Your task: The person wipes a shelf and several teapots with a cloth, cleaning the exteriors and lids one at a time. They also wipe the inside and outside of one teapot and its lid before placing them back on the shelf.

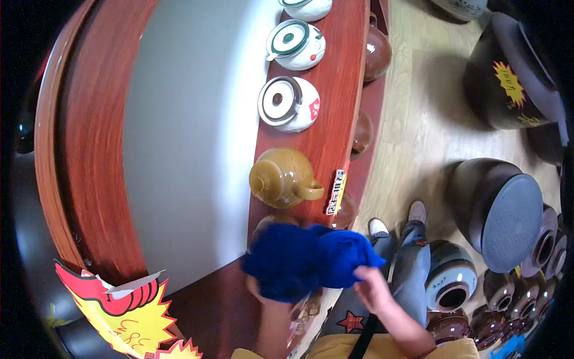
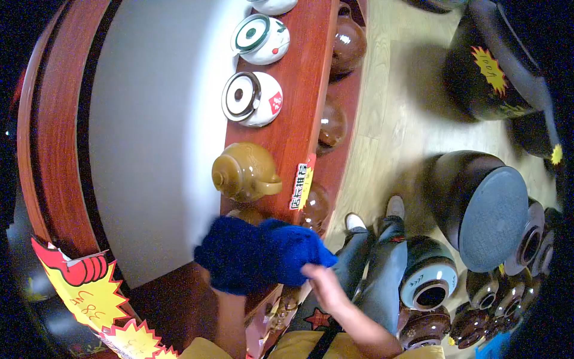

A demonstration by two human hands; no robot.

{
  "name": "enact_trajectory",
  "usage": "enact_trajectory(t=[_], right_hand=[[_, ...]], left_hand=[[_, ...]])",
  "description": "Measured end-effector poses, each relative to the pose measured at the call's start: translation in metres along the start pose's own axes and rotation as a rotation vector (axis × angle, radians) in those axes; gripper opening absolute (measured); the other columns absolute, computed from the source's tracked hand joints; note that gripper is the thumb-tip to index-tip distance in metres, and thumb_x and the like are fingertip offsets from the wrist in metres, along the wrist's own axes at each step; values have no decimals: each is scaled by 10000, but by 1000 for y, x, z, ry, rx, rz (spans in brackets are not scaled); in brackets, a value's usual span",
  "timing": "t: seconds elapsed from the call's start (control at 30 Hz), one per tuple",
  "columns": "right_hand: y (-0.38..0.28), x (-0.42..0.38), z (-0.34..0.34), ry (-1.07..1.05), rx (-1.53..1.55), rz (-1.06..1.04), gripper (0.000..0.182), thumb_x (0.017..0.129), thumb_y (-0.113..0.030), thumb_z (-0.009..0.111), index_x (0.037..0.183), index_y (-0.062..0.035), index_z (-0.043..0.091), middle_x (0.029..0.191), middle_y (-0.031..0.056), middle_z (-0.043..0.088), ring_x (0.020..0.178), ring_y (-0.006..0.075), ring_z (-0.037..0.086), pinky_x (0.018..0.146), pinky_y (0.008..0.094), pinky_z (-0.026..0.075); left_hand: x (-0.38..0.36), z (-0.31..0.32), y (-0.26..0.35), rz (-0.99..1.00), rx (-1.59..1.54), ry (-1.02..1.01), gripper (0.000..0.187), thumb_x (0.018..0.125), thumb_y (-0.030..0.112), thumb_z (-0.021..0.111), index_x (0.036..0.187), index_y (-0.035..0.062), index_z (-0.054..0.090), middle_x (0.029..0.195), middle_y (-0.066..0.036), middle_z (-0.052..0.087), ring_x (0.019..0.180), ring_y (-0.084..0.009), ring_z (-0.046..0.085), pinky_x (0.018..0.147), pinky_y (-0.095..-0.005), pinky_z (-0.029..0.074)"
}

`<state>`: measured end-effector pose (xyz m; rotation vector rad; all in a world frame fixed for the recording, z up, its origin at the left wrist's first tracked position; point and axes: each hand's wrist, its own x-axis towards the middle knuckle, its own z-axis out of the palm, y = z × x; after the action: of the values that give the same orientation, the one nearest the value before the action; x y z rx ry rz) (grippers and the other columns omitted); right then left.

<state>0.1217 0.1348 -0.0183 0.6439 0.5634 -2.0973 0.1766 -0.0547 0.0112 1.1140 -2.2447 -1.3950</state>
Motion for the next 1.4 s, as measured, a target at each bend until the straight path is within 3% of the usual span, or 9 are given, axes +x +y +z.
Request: enact_trajectory(t=[0.07, 0.2, 0.37, 0.57, 0.7, 0.83, 0.97, 1.13, 1.4], right_hand=[[-18, 2, -2, 50, 159, -3, 563, 914, -473, 466, 1300, -65, 431, 1189, 65, 566, 1083, 198, 545, 962, 351, 415], [-34, 22, -41, -81, 356, 140, 508, 902, -443, 498, 1232, -57, 486, 1118, 85, 599, 977, 214, 582, 913, 335, 453], [-58, 47, -57, 103, -180, -41, 337, 796, -55, 615, 1127, -25, 559, 1011, 38, 626, 896, 147, 601, 810, 292, 486], [-89, 68, -67, 218, -17, 137, 386, 889, -338, 551, 1092, -10, 565, 1000, 77, 623, 915, 196, 600, 849, 303, 468], [-96, 81, -62, 627, -1734, -15, 680, 904, -568, 393, 1065, 92, 425, 823, 305, 623, 804, 429, 625, 715, 494, 497], [-107, 92, -53, 646, -1892, -199, 638, 934, -479, 386, 1174, 110, 349, 681, 259, 618, 658, 413, 625, 592, 483, 500], [-115, 97, -14, 374, -1999, -372, 730, 906, -293, 468, 1449, -80, 29, 641, 211, 623, 582, 374, 620, 529, 472, 495], [-92, 113, 39, 54, -2212, -492, 576, 830, -323, 596, 1334, -153, 377, 604, 125, 614, 570, 294, 636, 504, 407, 494], [-69, 140, 61, 32, -2232, -681, 222, 850, -179, 519, 1051, -86, 538, 637, 91, 632, 583, 245, 654, 529, 393, 487]], left_hand=[[-36, 15, 3, -331, -657, -132, 548, 719, 433, 657, 1096, 37, 615, 1156, -163, 582, 1067, -316, 555, 922, -448, 419], [-42, 84, 82, 603, 521, -945, 577, 596, 168, 749, 1120, 35, 548, 1117, -143, 472, 995, -345, 502, 869, -400, 443], [-45, 93, 68, 565, 493, -942, 502, 715, 220, 731, 1147, 43, 548, 1207, -159, 479, 1028, -328, 526, 904, -408, 430], [5, 47, 41, 678, 585, -458, 205, 745, 58, 675, 946, 37, 643, 1184, -117, 549, 995, -293, 579, 875, -373, 458], [71, 11, 37, 432, 558, 18, 569, 694, 24, 718, 1216, 56, 493, 1308, -138, 443, 1138, -275, 498, 892, -393, 446], [117, 13, 51, 501, 786, -28, 873, 640, 37, 771, 1372, 111, 301, 1406, -150, 305, 1218, -294, 425, 931, -415, 432], [153, 20, 42, -5, 171, -113, 1077, 564, 116, 859, 1410, 85, 193, 1404, -142, 281, 1299, -315, 316, 1008, -447, 375], [177, 31, 31, 428, 525, -327, 1044, 528, 158, 880, 1390, 95, 293, 1344, -124, 355, 1237, -282, 384, 1021, -413, 363], [185, 41, 9, 364, 242, -297, 983, 555, 117, 860, 1364, 27, 309, 1302, -130, 397, 1199, -249, 422, 1009, -393, 374]])
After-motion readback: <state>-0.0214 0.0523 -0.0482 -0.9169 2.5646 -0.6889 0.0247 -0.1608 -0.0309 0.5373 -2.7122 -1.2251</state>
